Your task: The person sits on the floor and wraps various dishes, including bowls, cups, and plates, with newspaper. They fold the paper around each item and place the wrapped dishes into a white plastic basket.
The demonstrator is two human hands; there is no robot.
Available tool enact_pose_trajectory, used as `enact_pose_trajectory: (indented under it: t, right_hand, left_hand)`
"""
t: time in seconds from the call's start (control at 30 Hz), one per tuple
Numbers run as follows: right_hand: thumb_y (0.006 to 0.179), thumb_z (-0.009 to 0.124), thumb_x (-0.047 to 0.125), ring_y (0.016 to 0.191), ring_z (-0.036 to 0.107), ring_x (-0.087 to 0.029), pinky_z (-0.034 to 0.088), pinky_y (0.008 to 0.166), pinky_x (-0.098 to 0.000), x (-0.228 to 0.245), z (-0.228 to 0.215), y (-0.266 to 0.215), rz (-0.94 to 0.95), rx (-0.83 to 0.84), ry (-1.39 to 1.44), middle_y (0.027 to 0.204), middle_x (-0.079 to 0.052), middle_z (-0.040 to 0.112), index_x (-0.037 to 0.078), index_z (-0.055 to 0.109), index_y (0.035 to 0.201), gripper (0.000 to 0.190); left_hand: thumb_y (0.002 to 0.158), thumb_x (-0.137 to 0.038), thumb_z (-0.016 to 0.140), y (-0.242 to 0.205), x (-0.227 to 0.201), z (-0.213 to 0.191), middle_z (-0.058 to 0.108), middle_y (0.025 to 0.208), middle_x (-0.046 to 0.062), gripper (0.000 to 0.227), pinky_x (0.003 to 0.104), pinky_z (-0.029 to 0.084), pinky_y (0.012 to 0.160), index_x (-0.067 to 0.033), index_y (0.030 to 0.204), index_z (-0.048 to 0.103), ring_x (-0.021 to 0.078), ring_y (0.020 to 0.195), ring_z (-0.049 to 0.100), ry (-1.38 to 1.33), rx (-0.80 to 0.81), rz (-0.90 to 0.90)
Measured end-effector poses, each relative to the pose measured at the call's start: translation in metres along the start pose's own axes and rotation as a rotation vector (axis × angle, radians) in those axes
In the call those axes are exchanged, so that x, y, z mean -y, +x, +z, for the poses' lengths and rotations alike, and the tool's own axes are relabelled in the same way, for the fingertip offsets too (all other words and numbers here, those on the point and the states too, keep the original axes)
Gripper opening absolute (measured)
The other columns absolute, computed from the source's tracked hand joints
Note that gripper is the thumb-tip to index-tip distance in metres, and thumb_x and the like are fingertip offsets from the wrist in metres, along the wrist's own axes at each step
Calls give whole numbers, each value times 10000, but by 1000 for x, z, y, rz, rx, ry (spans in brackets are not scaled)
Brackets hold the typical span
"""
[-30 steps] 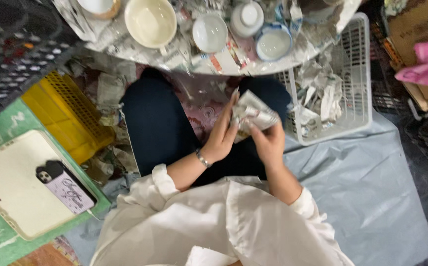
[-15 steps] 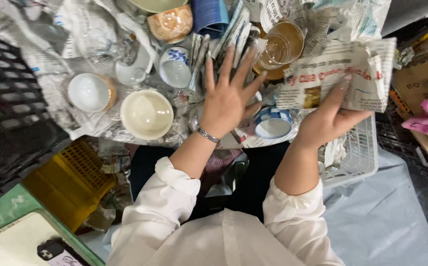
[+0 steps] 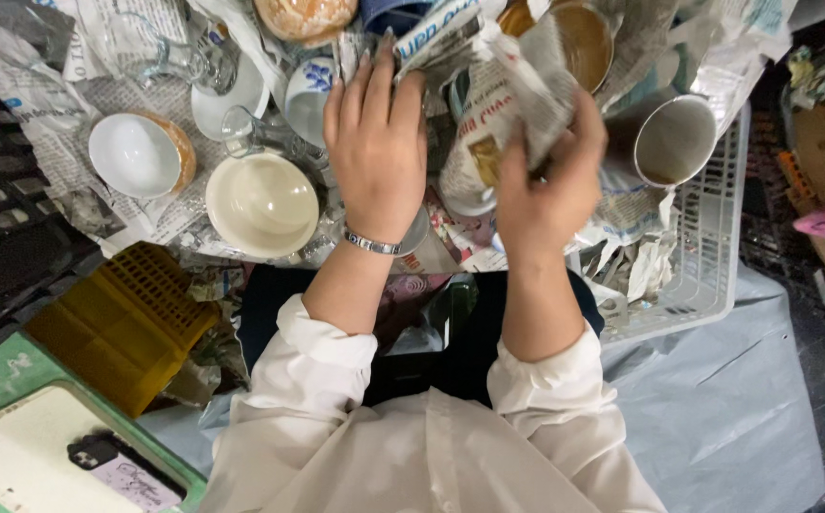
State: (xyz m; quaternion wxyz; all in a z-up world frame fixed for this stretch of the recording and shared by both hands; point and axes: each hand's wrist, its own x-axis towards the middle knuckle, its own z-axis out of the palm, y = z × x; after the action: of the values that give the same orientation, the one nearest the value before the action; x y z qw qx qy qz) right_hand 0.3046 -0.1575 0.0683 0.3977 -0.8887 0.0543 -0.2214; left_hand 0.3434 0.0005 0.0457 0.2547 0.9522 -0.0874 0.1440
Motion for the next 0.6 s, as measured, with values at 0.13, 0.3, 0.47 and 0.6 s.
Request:
enact_pose_trajectory:
  t: [0.13,0.3,0.47,0.6]
  right_hand:
    - [991,720,20,616,626,-193,494,603,-287,15,14,1,244,105,-151,777,-170,707,69,412,1505,602]
    - [1115,643,-12,1045,704,-220,587,872,-263,18,32,12,-23,74,223,1335,-188,575,120,275,1600,623]
    - [1121,637,81,1272,625,-310,522,1093,-367,16,41,16,-196,114,79,1440,-159,525,103,303,1586,572]
    - [1131,642,162,1128,653,-302,557,985,-352,14,47,10,-81,163,-18,1303,-163,564,100,378,1586,530]
  left_hand:
    - [959,-44,687,1,2,0,617,1389,153,319,533,378,1192,-32,1276,655,350,1339,551,-27,-35,-18]
    - [998,-64,669,-3,3,-5,630,1318,175,266,530,392,1163,-6,1257,655,369,1290,563,-125,-104,-17]
    - [986,-58,642,0,4,-13,688,1204,144,236,535,386,1161,-26,1217,685,340,1264,589,-148,-77,5]
    - [971,-53,635,-3,1,-16,739,1118,84,230,556,330,1181,-70,1194,694,295,1273,598,-163,-38,40]
